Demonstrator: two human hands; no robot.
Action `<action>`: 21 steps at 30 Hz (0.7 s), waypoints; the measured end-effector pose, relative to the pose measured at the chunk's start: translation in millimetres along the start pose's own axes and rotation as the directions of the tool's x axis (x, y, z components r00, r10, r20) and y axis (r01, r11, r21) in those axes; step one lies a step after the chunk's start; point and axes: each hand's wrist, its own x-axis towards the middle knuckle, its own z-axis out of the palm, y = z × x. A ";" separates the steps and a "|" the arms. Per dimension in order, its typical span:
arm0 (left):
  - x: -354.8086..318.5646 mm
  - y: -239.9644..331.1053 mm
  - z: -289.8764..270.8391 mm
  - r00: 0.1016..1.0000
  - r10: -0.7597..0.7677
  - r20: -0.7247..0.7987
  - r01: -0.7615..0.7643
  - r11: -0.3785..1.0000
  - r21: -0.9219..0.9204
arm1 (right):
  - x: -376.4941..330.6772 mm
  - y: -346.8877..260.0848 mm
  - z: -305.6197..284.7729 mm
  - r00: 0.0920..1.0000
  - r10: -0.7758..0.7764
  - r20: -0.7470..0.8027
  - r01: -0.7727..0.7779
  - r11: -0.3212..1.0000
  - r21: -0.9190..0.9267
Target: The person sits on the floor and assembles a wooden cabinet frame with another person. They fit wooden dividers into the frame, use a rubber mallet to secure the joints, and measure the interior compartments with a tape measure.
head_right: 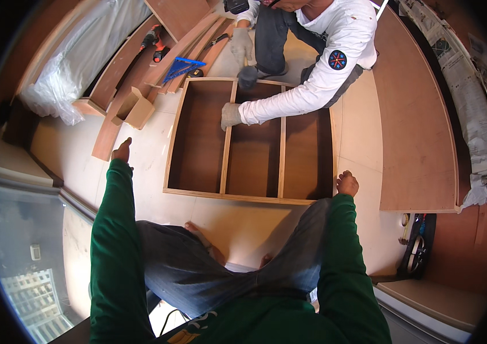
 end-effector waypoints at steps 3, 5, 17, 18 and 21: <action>18.6 -4.4 3.6 1.000 0.008 -0.010 -0.008 1.000 0.004 | 1.5 3.3 -0.5 0.999 0.000 0.033 -0.001 0.999 0.032; 26.9 -5.6 12.6 0.998 0.065 -0.012 -0.064 0.997 0.043 | 2.3 4.6 -2.7 1.000 0.003 -0.026 -0.002 0.999 0.037; 43.9 -25.5 5.0 0.982 0.189 0.005 -0.188 0.979 0.082 | -227.7 -182.1 -8.5 0.514 -0.748 0.421 0.160 0.565 0.809; 41.1 -25.0 11.8 0.980 0.199 0.004 -0.198 0.972 0.128 | -260.9 -211.1 -25.5 0.356 -0.833 0.423 0.172 0.503 0.847; 40.4 -32.9 11.3 0.974 0.226 0.020 -0.226 0.964 0.139 | -329.7 -290.3 -47.3 -0.264 -0.944 0.197 0.022 0.198 0.980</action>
